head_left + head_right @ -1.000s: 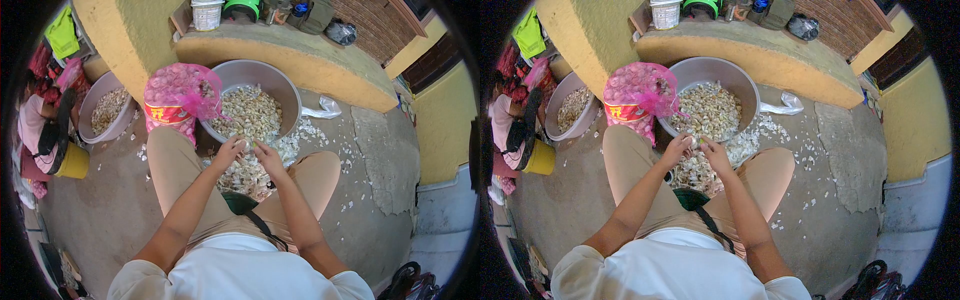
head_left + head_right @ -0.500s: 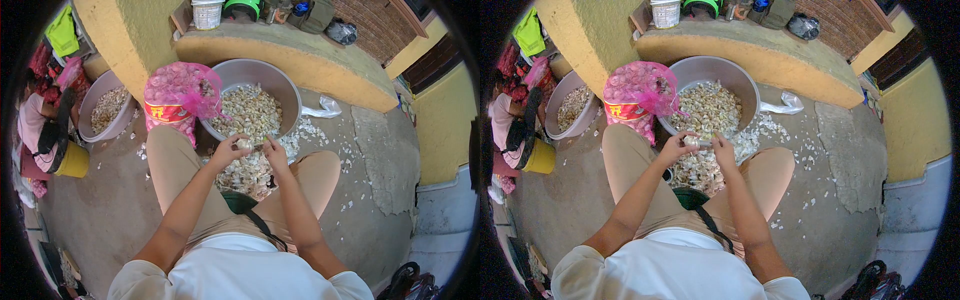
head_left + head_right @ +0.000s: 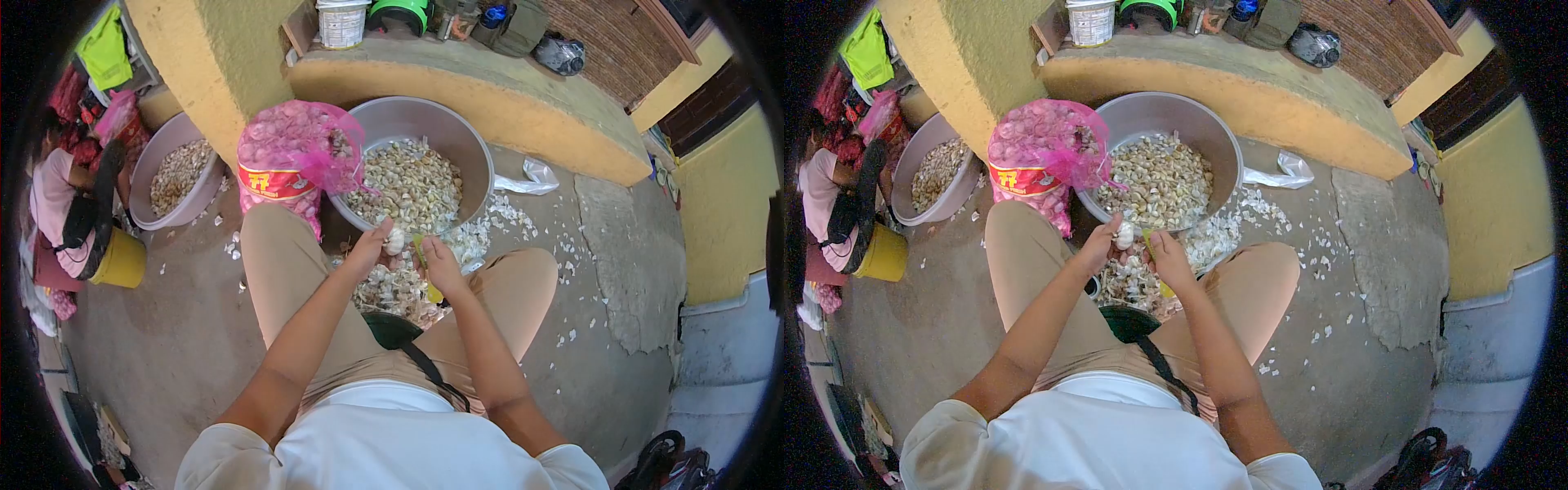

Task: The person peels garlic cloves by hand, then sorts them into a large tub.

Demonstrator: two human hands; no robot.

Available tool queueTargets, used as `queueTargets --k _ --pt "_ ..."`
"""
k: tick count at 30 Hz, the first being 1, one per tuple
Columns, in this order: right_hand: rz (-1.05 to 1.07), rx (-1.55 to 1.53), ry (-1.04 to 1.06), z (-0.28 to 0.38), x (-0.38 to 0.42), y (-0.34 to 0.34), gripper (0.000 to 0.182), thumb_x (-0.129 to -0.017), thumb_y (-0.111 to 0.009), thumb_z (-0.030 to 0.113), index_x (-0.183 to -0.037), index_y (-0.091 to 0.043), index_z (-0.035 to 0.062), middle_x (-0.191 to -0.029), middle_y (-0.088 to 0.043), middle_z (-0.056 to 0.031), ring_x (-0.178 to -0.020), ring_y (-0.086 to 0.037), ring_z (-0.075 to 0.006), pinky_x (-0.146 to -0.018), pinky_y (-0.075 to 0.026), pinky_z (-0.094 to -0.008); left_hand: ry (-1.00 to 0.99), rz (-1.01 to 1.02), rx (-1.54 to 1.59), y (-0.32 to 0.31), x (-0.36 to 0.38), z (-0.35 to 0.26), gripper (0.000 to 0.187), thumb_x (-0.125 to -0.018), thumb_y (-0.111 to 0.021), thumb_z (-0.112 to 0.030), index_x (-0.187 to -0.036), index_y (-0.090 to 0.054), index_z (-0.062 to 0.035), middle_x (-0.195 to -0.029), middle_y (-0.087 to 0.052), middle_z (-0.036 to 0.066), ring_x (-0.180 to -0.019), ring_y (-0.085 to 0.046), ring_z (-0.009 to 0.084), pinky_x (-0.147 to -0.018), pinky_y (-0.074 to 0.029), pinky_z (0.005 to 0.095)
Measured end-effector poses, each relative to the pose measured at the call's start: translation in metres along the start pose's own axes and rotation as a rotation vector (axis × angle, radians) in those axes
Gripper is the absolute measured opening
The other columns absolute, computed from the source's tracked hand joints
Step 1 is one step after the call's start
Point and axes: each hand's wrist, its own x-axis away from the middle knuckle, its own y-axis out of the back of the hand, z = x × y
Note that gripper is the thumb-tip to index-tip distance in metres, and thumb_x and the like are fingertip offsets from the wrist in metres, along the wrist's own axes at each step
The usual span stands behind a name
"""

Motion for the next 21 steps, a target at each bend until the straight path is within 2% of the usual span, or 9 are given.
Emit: queueTargets --k 3,5,6,9,12,15,17,20,21 --pt "-0.014 0.007 -0.050 0.004 0.000 -0.003 0.026 -0.085 -0.045 0.030 -0.093 -0.047 0.0047 -0.062 -0.047 -0.0019 -0.048 -0.043 -0.0084 -0.040 -0.035 -0.0206 0.016 -0.062 -0.098 -0.005 0.000 0.001 0.044 -0.086 -0.037 -0.044 -0.084 -0.053 -0.0024 -0.059 -0.053 0.005 -0.044 -0.050 0.0134 -0.042 -0.042 0.0259" --pt "-0.033 0.049 -0.096 0.005 0.000 -0.007 0.027 -0.083 -0.051 0.029 -0.093 -0.048 0.0050 -0.063 -0.047 -0.0018 -0.049 -0.044 -0.0087 -0.040 -0.035 -0.0206 -0.123 -0.078 -0.194 -0.008 -0.001 0.009 0.043 -0.086 -0.037 -0.042 -0.087 -0.052 -0.0020 -0.062 -0.053 0.004 -0.044 -0.049 0.0127 -0.043 -0.042 0.0256" --pt "-0.073 0.125 -0.037 0.002 -0.001 -0.008 0.028 -0.081 -0.054 0.029 -0.094 -0.048 0.0051 -0.064 -0.048 -0.0016 -0.050 -0.044 -0.0084 -0.041 -0.036 -0.0206 -0.191 -0.085 -0.242 -0.010 -0.001 0.012 0.042 -0.086 -0.036 -0.042 -0.088 -0.051 -0.0018 -0.063 -0.052 0.004 -0.044 -0.049 0.0123 -0.043 -0.043 0.0255" --pt "-0.160 0.301 0.097 -0.006 -0.004 -0.009 0.030 -0.077 -0.059 0.028 -0.095 -0.049 0.0051 -0.066 -0.049 -0.0009 -0.051 -0.044 -0.0075 -0.043 -0.036 -0.0205 -0.203 -0.043 -0.161 -0.015 -0.001 0.018 0.046 -0.085 -0.034 -0.049 -0.090 -0.046 -0.0042 -0.067 -0.050 0.006 -0.051 -0.051 0.0141 -0.048 -0.044 0.0270" --pt "-0.181 0.357 0.176 -0.006 -0.006 -0.006 0.030 -0.076 -0.060 0.026 -0.095 -0.050 0.0046 -0.067 -0.049 -0.0004 -0.052 -0.043 -0.0066 -0.044 -0.036 -0.0205 -0.149 -0.063 -0.063 -0.023 -0.001 0.022 0.045 -0.086 -0.032 -0.046 -0.098 -0.044 -0.0050 -0.069 -0.049 0.006 -0.051 -0.050 0.0136 -0.047 -0.045 0.0266" --pt "-0.198 0.380 0.298 -0.006 -0.006 -0.008 0.029 -0.077 -0.059 0.026 -0.095 -0.051 0.0044 -0.066 -0.049 -0.0002 -0.052 -0.042 -0.0064 -0.045 -0.036 -0.0204 -0.086 -0.066 -0.314 -0.022 0.007 0.010 0.044 -0.087 -0.030 -0.044 -0.103 -0.045 -0.0058 -0.069 -0.049 0.005 -0.051 -0.049 0.0124 -0.044 -0.044 0.0255" --pt "-0.215 0.388 0.355 0.000 -0.003 -0.012 0.029 -0.077 -0.059 0.026 -0.095 -0.052 0.0046 -0.065 -0.049 -0.0002 -0.051 -0.043 -0.0065 -0.043 -0.036 -0.0202 -0.060 -0.019 -0.346 -0.013 0.000 0.012 0.043 -0.088 -0.029 -0.042 -0.106 -0.044 -0.0064 -0.070 -0.049 0.004 -0.052 -0.049 0.0116 -0.042 -0.044 0.0247" --pt "-0.235 0.316 0.110 -0.004 -0.006 -0.013 0.030 -0.077 -0.059 0.027 -0.095 -0.052 0.0045 -0.062 -0.050 -0.0008 -0.047 -0.044 -0.0069 -0.039 -0.036 -0.0201 -0.093 -0.018 -0.319 -0.017 0.002 0.014 0.041 -0.089 -0.028 -0.040 -0.108 -0.044 -0.0070 -0.071 -0.049 0.004 -0.053 -0.049 0.0106 -0.040 -0.043 0.0239" --pt "-0.223 0.194 0.054 -0.001 -0.006 -0.015 0.030 -0.077 -0.059 0.027 -0.095 -0.052 0.0043 -0.061 -0.050 -0.0009 -0.046 -0.045 -0.0071 -0.038 -0.036 -0.0202 -0.116 -0.028 -0.299 -0.020 0.004 0.015 0.041 -0.089 -0.028 -0.039 -0.108 -0.045 -0.0072 -0.071 -0.049 0.004 -0.053 -0.049 0.0103 -0.040 -0.043 0.0237"
